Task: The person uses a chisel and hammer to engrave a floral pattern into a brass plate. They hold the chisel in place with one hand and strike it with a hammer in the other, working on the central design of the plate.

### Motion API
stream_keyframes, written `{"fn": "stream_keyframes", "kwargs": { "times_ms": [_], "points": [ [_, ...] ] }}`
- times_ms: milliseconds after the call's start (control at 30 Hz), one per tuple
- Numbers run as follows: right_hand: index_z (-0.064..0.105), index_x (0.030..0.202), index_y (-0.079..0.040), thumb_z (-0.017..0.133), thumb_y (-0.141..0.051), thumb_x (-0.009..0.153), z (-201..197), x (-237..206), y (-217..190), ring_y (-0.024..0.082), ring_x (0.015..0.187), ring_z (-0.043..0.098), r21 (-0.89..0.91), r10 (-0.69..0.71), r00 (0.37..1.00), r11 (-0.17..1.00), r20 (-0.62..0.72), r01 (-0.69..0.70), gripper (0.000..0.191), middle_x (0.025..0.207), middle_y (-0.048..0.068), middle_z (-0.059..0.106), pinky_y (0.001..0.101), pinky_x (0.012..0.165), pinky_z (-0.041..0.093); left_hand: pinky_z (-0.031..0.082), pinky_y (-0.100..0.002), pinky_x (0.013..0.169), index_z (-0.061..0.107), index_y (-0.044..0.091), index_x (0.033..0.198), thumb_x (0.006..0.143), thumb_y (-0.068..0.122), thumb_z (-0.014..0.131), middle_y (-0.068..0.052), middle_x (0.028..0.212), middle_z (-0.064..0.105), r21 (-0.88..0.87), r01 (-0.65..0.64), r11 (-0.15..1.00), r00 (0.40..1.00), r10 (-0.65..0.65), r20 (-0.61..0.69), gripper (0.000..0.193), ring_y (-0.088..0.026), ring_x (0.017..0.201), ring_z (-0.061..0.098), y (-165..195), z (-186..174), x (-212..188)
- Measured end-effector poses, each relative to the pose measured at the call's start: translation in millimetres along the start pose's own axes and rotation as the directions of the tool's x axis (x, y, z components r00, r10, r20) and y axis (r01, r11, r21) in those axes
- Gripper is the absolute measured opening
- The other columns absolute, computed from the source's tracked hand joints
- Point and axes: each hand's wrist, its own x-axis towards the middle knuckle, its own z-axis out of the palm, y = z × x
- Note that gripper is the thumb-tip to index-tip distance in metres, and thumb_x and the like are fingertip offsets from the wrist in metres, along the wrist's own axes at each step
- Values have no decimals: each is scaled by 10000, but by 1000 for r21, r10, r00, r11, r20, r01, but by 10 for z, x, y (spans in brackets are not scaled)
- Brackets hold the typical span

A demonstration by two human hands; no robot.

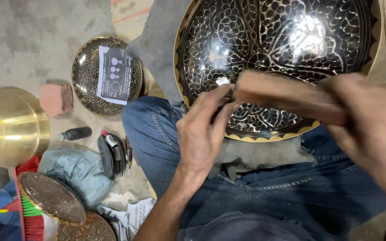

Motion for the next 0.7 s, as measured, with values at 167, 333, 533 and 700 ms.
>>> {"fn": "stream_keyframes", "kwargs": {
  "times_ms": [167,333,533,700],
  "points": [
    [586,1247,11,745,-112,941,266,-192,-34,223,775,668,597,419,895,761,-155,-253,366,923,153,658,368,695,547,636,-261,823,652,78,1298,1023,48,751,-73,1120,766,-188,86,978,977,-120,-177,294,-135,941,764,-49,-131,-65],
    [559,1278,78,776,-113,978,512,-189,-81,208,816,645,734,548,816,629,-186,-256,416,977,175,637,361,712,533,661,-249,786,648,79,1295,1014,93,743,-62,1093,782,-176,143,974,974,-170,-151,297,-139,946,782,-71,-253,-27],
    [583,1316,87,798,-62,1061,613,141,185,255,895,638,621,373,846,781,-382,-64,366,1020,213,652,380,786,532,688,-276,726,676,76,1263,976,151,745,-102,1193,760,-96,141,985,990,-137,42,304,-166,949,784,16,52,90],
    [551,1332,55,791,-121,1059,388,244,74,245,998,709,625,292,889,781,-352,-9,404,1134,206,696,356,880,595,666,-342,807,628,39,1277,985,134,734,-127,1191,739,5,32,999,999,-32,37,324,-214,993,783,-48,168,-18]
  ]
}}
